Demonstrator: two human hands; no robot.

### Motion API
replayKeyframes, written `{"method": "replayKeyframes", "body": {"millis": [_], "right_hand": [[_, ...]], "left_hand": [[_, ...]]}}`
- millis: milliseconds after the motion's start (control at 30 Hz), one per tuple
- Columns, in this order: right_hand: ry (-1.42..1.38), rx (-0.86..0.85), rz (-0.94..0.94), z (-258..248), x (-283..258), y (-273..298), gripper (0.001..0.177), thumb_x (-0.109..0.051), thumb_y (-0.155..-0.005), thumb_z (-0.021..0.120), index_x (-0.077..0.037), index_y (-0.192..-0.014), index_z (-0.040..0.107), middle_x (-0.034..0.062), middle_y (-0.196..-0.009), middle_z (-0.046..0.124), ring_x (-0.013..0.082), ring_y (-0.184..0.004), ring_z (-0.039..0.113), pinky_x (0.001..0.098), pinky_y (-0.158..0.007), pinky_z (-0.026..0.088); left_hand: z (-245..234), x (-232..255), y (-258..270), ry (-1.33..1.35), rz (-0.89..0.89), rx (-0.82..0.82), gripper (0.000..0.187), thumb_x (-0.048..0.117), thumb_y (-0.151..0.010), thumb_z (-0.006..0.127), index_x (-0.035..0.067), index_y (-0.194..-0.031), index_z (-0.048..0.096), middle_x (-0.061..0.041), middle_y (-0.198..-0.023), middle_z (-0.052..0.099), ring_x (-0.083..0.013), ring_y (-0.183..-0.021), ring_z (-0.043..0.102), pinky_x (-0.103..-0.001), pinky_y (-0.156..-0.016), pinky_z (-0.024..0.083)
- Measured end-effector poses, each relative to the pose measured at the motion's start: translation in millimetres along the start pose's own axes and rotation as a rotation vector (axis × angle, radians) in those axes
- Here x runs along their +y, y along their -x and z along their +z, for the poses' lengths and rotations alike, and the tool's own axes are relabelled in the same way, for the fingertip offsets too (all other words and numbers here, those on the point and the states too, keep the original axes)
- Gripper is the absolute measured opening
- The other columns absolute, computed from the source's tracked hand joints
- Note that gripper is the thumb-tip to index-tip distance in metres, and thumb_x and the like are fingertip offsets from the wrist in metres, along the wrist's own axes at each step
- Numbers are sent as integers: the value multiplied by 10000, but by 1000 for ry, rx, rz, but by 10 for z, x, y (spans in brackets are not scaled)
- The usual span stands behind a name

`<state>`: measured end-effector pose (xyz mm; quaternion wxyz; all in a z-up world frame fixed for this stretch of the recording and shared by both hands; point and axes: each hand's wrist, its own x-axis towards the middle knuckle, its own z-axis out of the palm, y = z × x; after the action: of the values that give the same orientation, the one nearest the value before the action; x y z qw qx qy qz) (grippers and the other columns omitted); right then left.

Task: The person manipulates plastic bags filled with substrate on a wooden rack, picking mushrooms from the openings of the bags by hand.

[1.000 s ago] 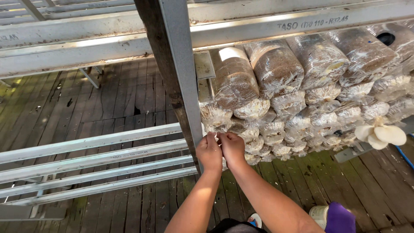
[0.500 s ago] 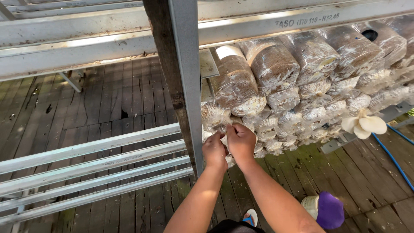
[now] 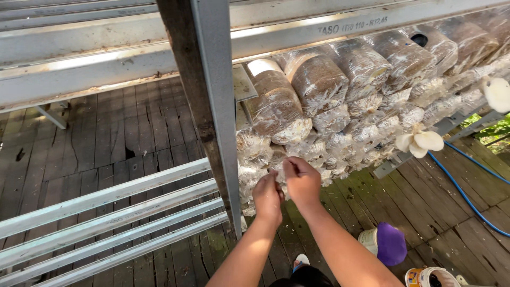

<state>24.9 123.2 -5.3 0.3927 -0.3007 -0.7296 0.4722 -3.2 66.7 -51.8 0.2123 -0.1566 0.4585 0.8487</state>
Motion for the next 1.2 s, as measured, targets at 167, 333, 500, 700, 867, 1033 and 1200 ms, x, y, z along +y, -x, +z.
{"method": "replayKeyframes", "body": {"millis": [167, 333, 500, 700, 867, 1033, 1200], "right_hand": [[-95, 87, -212, -225, 248, -256, 92, 20, -943, 711, 11, -994, 788, 192, -801, 717, 248, -708, 665, 349, -636, 555], [-90, 139, -452, -238, 494, -597, 116, 33, -891, 778, 41, -1006, 778, 225, -924, 744, 344, -872, 747, 401, -657, 593], [-169, -40, -519, -334, 562, -902, 213, 10, -920, 756, 24, -1133, 762, 176, -947, 741, 339, -796, 744, 405, -621, 648], [-244, -123, -574, -457, 850, -1125, 290, -5, -869, 826, -21, -1154, 774, 162, -924, 709, 275, -732, 730, 329, -546, 627], [-274, -161, -459, -502, 824, -1228, 188, 9, -869, 810, -34, -1051, 800, 148, -867, 735, 273, -714, 739, 342, -538, 595], [-304, -188, -286, -446, 924, -1274, 70, -16, -846, 818, -55, -898, 793, 139, -733, 728, 236, -660, 737, 339, -505, 557], [-521, -316, 117, -589, 720, -1180, 127, -25, -881, 748, -1, -1001, 781, 212, -811, 764, 190, -691, 718, 334, -639, 613]], "left_hand": [[167, -125, 100, -309, 396, -95, 108, 98, -965, 715, 15, -963, 784, -157, -771, 697, -215, -648, 690, -315, -586, 548], [616, -153, 11, -524, 844, -21, 125, 79, -914, 742, 36, -1019, 796, -189, -903, 749, -350, -845, 757, -380, -640, 641], [943, -322, -60, -497, 713, 196, 78, 120, -902, 734, 93, -965, 772, -105, -812, 735, -256, -814, 756, -367, -665, 648], [1099, -407, -191, -495, 676, 276, 51, 121, -907, 742, 98, -863, 731, -88, -706, 698, -200, -665, 696, -376, -534, 584], [1140, -442, -339, -413, 630, 399, 111, 116, -839, 770, 81, -839, 665, -94, -665, 656, -173, -594, 638, -336, -450, 470], [1138, -560, -425, -340, 511, 405, 190, 166, -806, 806, 131, -756, 627, -77, -610, 678, -162, -471, 642, -325, -453, 536], [1379, -395, -3, 47, 410, 300, 157, 37, -815, 781, -33, -933, 705, -173, -873, 665, -226, -830, 651, -404, -737, 587]]}}
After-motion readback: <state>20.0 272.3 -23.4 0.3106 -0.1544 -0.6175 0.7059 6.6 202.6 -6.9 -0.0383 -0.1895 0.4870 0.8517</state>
